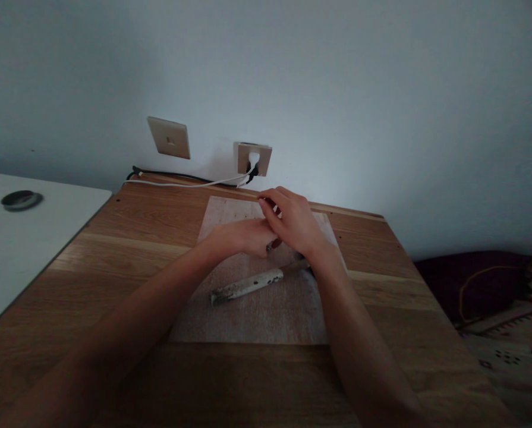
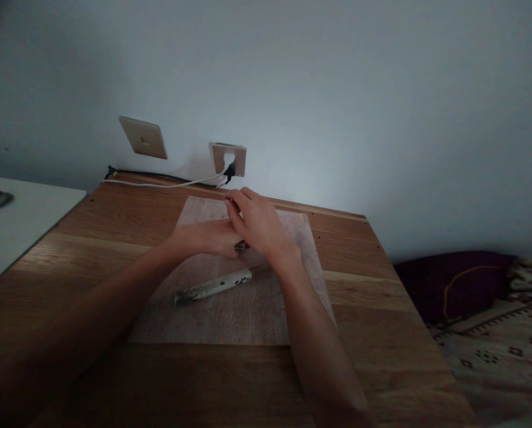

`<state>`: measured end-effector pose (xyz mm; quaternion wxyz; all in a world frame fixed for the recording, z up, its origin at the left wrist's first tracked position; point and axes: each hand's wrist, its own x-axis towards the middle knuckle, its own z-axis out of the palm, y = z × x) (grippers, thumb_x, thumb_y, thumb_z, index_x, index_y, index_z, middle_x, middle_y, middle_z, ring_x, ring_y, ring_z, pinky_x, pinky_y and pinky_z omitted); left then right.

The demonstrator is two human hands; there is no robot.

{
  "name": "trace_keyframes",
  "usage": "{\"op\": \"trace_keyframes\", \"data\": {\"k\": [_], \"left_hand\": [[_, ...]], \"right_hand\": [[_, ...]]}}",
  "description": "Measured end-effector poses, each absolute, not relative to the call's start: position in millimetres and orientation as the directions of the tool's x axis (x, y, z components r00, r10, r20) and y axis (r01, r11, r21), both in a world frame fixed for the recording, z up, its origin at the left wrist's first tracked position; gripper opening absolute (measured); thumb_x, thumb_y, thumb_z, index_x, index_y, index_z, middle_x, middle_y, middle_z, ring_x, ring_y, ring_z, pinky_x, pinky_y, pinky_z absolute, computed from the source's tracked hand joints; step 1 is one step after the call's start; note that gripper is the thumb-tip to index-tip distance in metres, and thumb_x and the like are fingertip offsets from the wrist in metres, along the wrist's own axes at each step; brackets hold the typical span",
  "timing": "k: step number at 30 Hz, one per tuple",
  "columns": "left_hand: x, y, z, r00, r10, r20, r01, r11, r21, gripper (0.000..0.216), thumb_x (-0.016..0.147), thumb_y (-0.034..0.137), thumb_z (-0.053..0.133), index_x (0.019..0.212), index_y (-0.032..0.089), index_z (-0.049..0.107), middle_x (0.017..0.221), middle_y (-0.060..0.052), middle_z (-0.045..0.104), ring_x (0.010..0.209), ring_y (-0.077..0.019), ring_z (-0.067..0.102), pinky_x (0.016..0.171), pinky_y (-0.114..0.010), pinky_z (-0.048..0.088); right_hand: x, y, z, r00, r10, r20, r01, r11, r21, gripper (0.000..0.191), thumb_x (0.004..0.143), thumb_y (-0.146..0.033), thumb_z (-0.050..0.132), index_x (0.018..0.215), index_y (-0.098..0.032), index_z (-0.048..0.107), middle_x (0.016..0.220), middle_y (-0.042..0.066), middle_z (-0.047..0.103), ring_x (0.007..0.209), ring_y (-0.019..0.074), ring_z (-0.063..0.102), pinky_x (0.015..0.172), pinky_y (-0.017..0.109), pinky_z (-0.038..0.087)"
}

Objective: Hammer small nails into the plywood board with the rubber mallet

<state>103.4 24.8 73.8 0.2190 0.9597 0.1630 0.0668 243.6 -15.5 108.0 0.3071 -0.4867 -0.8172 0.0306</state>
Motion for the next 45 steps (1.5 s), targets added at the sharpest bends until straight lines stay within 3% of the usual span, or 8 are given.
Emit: {"op": "trace_keyframes", "data": {"k": [7, 12, 15, 21, 26, 32, 40, 45], "left_hand": [[104.0, 25.3, 72.5, 0.941, 0.339, 0.008, 0.302, -0.848, 0.436, 0.029, 0.079, 0.01, 0.067, 0.106, 0.017, 0.075, 0.104, -0.006, 0.079, 0.086, -0.0197, 0.068, 0.075, -0.027, 0.054], [105.8, 30.0, 70.2, 0.933, 0.356, -0.047, 0.346, -0.856, 0.385, 0.014, 0.075, 0.004, 0.061, 0.076, 0.015, 0.07, 0.076, -0.003, 0.072, 0.066, -0.0166, 0.058, 0.062, -0.028, 0.044], [102.5, 29.2, 81.0, 0.935, 0.339, -0.104, 0.352, -0.855, 0.382, 0.016, 0.073, 0.003, 0.061, 0.069, 0.016, 0.067, 0.068, -0.001, 0.067, 0.062, -0.0152, 0.055, 0.061, -0.029, 0.04], [96.3, 31.3, 94.0, 0.922, 0.365, -0.128, 0.387, -0.867, 0.315, 0.018, 0.073, 0.001, 0.066, 0.08, 0.016, 0.072, 0.078, -0.002, 0.072, 0.071, -0.0163, 0.059, 0.063, -0.028, 0.039], [92.9, 39.7, 86.6, 0.916, 0.377, -0.134, 0.4, -0.853, 0.334, 0.01, 0.074, 0.007, 0.073, 0.074, 0.017, 0.072, 0.073, 0.0, 0.07, 0.068, -0.0152, 0.058, 0.06, -0.027, 0.036], [89.3, 44.0, 83.2, 0.929, 0.353, -0.114, 0.369, -0.852, 0.37, 0.01, 0.071, 0.007, 0.075, 0.074, 0.017, 0.073, 0.072, 0.002, 0.07, 0.065, -0.0134, 0.057, 0.059, -0.026, 0.036], [89.5, 38.6, 93.4, 0.925, 0.353, -0.139, 0.379, -0.852, 0.36, 0.014, 0.073, 0.005, 0.065, 0.067, 0.016, 0.07, 0.068, 0.0, 0.068, 0.062, -0.0132, 0.054, 0.061, -0.028, 0.037], [83.6, 33.8, 108.0, 0.902, 0.429, -0.053, 0.418, -0.836, 0.354, 0.01, 0.085, 0.013, 0.064, 0.084, 0.015, 0.074, 0.081, -0.003, 0.073, 0.072, -0.0157, 0.059, 0.07, -0.028, 0.042]], "right_hand": [[241.7, -16.0, 109.8, -0.345, 0.806, 0.48, 0.773, 0.534, -0.342, 0.025, 0.107, -0.027, 0.049, 0.11, -0.018, 0.072, 0.101, 0.009, 0.073, 0.089, 0.0214, 0.067, 0.085, 0.034, 0.049], [256.3, -10.6, 107.9, -0.321, 0.833, 0.451, 0.794, 0.496, -0.351, 0.025, 0.106, -0.028, 0.049, 0.112, -0.02, 0.072, 0.102, 0.009, 0.075, 0.087, 0.0213, 0.068, 0.081, 0.034, 0.051], [273.7, -3.9, 96.8, -0.284, 0.885, 0.369, 0.849, 0.411, -0.332, 0.024, 0.104, -0.023, 0.052, 0.117, -0.019, 0.072, 0.102, 0.011, 0.077, 0.089, 0.0241, 0.071, 0.083, 0.037, 0.053], [286.2, 3.2, 71.7, -0.324, 0.944, 0.061, 0.897, 0.327, -0.297, 0.038, 0.09, -0.004, 0.057, 0.123, -0.017, 0.071, 0.101, 0.013, 0.081, 0.092, 0.0257, 0.074, 0.084, 0.038, 0.054], [277.8, 2.0, 72.7, -0.378, 0.926, -0.017, 0.877, 0.352, -0.327, 0.036, 0.089, -0.002, 0.058, 0.119, -0.018, 0.071, 0.094, 0.01, 0.081, 0.087, 0.024, 0.074, 0.078, 0.034, 0.052], [277.2, 2.7, 69.8, -0.37, 0.929, -0.027, 0.876, 0.339, -0.343, 0.035, 0.086, -0.002, 0.06, 0.115, -0.019, 0.069, 0.088, 0.008, 0.081, 0.083, 0.0232, 0.073, 0.074, 0.031, 0.049], [271.9, 1.3, 79.8, -0.379, 0.924, -0.045, 0.856, 0.332, -0.395, 0.049, 0.082, 0.001, 0.052, 0.126, -0.015, 0.066, 0.098, 0.011, 0.08, 0.092, 0.0238, 0.073, 0.078, 0.031, 0.05], [272.8, 1.1, 82.2, -0.398, 0.917, 0.007, 0.756, 0.333, -0.563, 0.054, 0.082, 0.002, 0.048, 0.131, -0.014, 0.063, 0.106, 0.011, 0.079, 0.096, 0.0227, 0.074, 0.086, 0.035, 0.056]]}}
